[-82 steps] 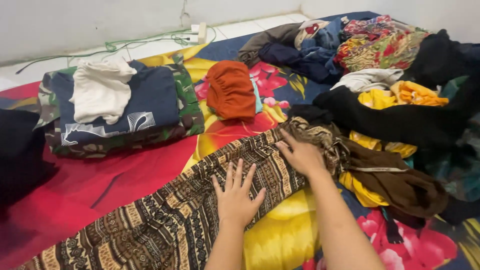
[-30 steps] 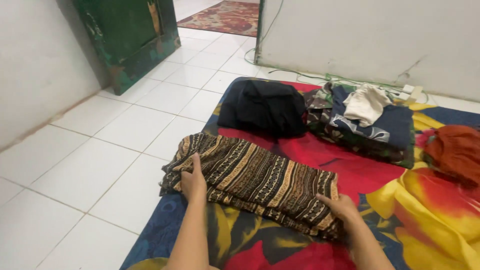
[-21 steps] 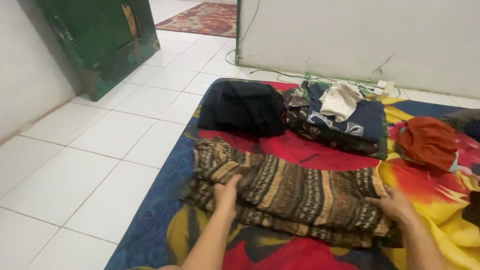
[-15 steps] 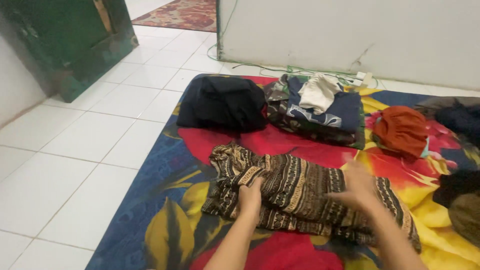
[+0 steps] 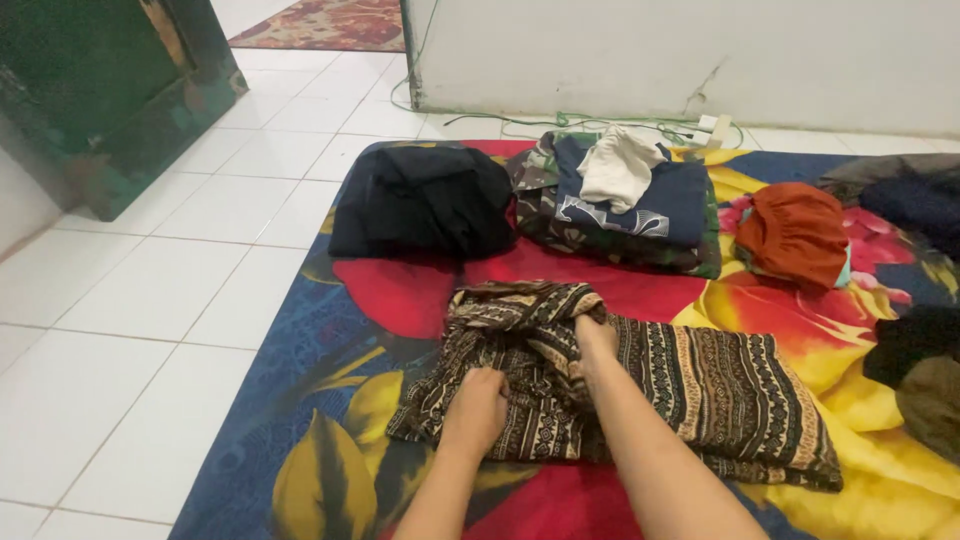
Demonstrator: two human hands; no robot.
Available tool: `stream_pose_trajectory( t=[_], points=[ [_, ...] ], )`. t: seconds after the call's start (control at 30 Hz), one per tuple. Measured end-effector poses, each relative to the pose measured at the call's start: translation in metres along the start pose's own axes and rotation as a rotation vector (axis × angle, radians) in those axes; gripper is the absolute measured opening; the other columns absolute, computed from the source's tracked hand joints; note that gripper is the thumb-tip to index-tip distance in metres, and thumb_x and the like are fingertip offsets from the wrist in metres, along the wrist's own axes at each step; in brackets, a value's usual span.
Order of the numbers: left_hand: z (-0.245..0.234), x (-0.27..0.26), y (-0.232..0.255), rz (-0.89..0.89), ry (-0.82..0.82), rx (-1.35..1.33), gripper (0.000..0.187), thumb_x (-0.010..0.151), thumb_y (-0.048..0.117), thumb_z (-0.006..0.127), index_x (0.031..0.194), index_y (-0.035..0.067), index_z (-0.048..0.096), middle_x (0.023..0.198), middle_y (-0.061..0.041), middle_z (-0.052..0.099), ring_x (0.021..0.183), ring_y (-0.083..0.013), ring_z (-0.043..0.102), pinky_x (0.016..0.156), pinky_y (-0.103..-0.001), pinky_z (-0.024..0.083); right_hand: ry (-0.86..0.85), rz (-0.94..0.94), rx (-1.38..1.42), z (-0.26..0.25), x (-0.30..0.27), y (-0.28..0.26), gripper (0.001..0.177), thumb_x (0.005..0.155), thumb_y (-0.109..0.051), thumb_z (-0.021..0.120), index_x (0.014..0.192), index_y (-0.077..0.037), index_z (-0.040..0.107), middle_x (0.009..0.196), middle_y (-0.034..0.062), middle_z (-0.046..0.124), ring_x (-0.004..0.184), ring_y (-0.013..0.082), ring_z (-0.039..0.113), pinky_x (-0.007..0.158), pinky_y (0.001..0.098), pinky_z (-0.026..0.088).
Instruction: Folding various items of laundry on a bed surface.
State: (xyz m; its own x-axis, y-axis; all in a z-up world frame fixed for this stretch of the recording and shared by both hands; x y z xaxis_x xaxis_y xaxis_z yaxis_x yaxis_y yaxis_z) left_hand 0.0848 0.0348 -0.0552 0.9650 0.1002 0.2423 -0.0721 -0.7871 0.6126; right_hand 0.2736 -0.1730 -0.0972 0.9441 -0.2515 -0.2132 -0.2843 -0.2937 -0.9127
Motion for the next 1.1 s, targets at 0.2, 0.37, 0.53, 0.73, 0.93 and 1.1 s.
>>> stream_pose_trajectory(
  t=[0.2, 0.37, 0.53, 0.73, 0.93, 1.1],
  points=[
    [0.025, -0.003, 0.012, 0.260, 0.060, 0.357, 0.064, 0.080, 0.002, 0.054, 0.143, 0.005, 0.051, 0.160, -0.014, 0.041, 0.149, -0.0336, 0.031, 0.120, -0.047, 0.026, -0.314, 0.434, 0.824, 0.032, -0.001, 0.028, 0.040, 0.093, -0.037, 0.061, 0.116, -0.004, 0.068, 0.099, 0.0156, 0.076, 0.081, 0.0302, 0.074, 0.074, 0.0469, 0.062],
    [0.036, 0.012, -0.005, 0.002, -0.378, 0.537, 0.078, 0.089, 0.033, 0.047, 0.162, 0.023, 0.023, 0.170, -0.005, 0.012, 0.158, -0.0251, 0.002, 0.123, -0.059, -0.004, -0.340, 0.169, 0.666, 0.007, -0.056, -0.031, 0.038, 0.095, -0.037, 0.059, 0.118, -0.007, 0.067, 0.101, 0.0111, 0.075, 0.086, 0.0260, 0.071, 0.077, 0.0427, 0.058],
    [-0.009, 0.011, 0.022, -0.145, -0.701, 0.732, 0.075, 0.095, 0.048, 0.041, 0.164, 0.026, 0.019, 0.174, -0.003, 0.006, 0.160, -0.0310, -0.005, 0.119, -0.073, -0.012, -0.456, -0.276, -0.013, 0.025, -0.120, -0.068, 0.041, 0.092, -0.039, 0.060, 0.118, -0.009, 0.070, 0.108, 0.0105, 0.078, 0.096, 0.0240, 0.073, 0.089, 0.0404, 0.056],
    [-0.002, 0.010, 0.022, 0.145, -0.287, 0.650, 0.081, 0.086, 0.043, 0.052, 0.158, 0.014, 0.029, 0.164, -0.014, 0.023, 0.153, -0.0341, 0.009, 0.119, -0.068, -0.006, -0.246, -0.914, -0.244, 0.024, -0.168, -0.057, 0.051, 0.083, -0.033, 0.065, 0.127, -0.007, 0.070, 0.118, 0.0167, 0.075, 0.106, 0.0312, 0.070, 0.093, 0.0434, 0.051],
    [-0.006, -0.004, 0.028, 0.191, -0.263, 0.478, 0.055, 0.088, 0.027, 0.056, 0.138, 0.005, 0.053, 0.145, -0.012, 0.052, 0.146, -0.0267, 0.041, 0.125, -0.046, 0.026, -0.253, 0.065, 0.074, 0.032, -0.093, 0.021, 0.063, 0.099, -0.052, 0.045, 0.125, 0.001, 0.069, 0.105, 0.0189, 0.076, 0.093, 0.0321, 0.074, 0.087, 0.0457, 0.056],
    [0.016, 0.007, 0.001, 0.142, -0.166, 0.390, 0.071, 0.084, 0.030, 0.054, 0.148, 0.001, 0.047, 0.156, -0.014, 0.044, 0.148, -0.0255, 0.035, 0.121, -0.044, 0.027, -0.351, 0.268, 0.524, 0.037, -0.060, 0.028, 0.064, 0.098, -0.054, 0.045, 0.131, -0.002, 0.064, 0.113, 0.0148, 0.077, 0.091, 0.0240, 0.076, 0.083, 0.0370, 0.059]
  ],
)
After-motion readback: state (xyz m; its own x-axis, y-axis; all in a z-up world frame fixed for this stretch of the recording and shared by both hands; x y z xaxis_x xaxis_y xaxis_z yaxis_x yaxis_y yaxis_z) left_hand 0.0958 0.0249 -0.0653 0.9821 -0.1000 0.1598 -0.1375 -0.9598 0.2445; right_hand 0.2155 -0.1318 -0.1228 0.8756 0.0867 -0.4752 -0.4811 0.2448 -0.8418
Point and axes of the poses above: each hand's wrist, its own x-axis towards the middle knuckle, its own z-axis out of the palm, y = z × x, the point moved 9 cm from there along x, towards the middle knuckle
